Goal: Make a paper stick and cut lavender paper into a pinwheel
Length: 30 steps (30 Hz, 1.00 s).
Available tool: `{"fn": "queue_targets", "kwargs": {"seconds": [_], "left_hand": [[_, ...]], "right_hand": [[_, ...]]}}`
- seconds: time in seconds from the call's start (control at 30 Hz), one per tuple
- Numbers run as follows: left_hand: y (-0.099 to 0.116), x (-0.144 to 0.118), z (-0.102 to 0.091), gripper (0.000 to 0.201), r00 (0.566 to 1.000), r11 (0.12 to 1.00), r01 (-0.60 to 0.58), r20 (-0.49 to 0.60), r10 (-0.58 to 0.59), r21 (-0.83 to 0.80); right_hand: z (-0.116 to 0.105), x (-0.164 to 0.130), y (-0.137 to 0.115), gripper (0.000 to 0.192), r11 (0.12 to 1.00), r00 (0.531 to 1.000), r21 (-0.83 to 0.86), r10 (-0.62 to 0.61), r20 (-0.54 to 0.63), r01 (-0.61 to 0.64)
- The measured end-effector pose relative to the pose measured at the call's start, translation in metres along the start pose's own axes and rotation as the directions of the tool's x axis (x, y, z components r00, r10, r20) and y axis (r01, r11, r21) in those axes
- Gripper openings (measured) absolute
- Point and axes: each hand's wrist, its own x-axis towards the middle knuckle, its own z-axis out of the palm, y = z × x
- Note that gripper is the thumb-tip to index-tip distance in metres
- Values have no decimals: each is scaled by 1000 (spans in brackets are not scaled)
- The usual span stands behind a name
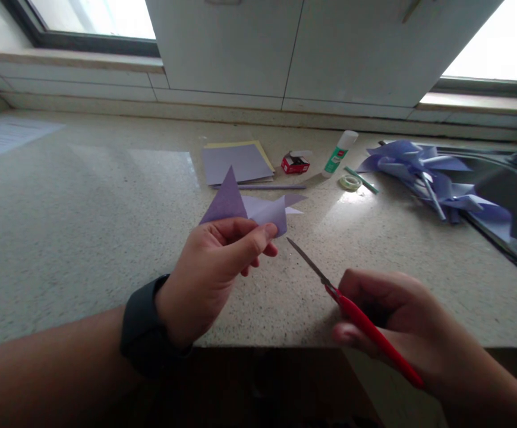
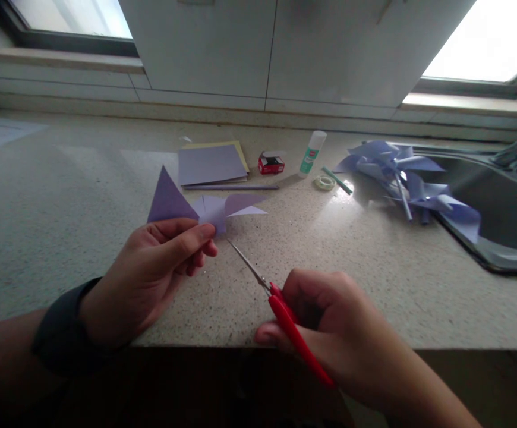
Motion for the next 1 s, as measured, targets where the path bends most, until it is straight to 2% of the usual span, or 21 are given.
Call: {"fn": "queue_targets", "kwargs": {"seconds": [0.13,0.37,0.83,1.0], "left_hand": [[0,-4,2,24,1000,997,-4,-30,2,-71],[-1,-7,5,25,998,996,-4,-57,-1,-91],[-2,-5,6,24,998,993,-19,-61,12,-115],[-3,-5,5,23,999,994,-28,-48,23,-105]], "right_hand": [[17,-4,-2,45,992,978,-124,-48,-205,22],[40,-5,-7,41,965,936,-236,-186,-299,116],[46,-4,-5,40,939,904,-298,-270,-332,172],[47,-3,-6,39,944,907,-280,-264,-328,174]]}}
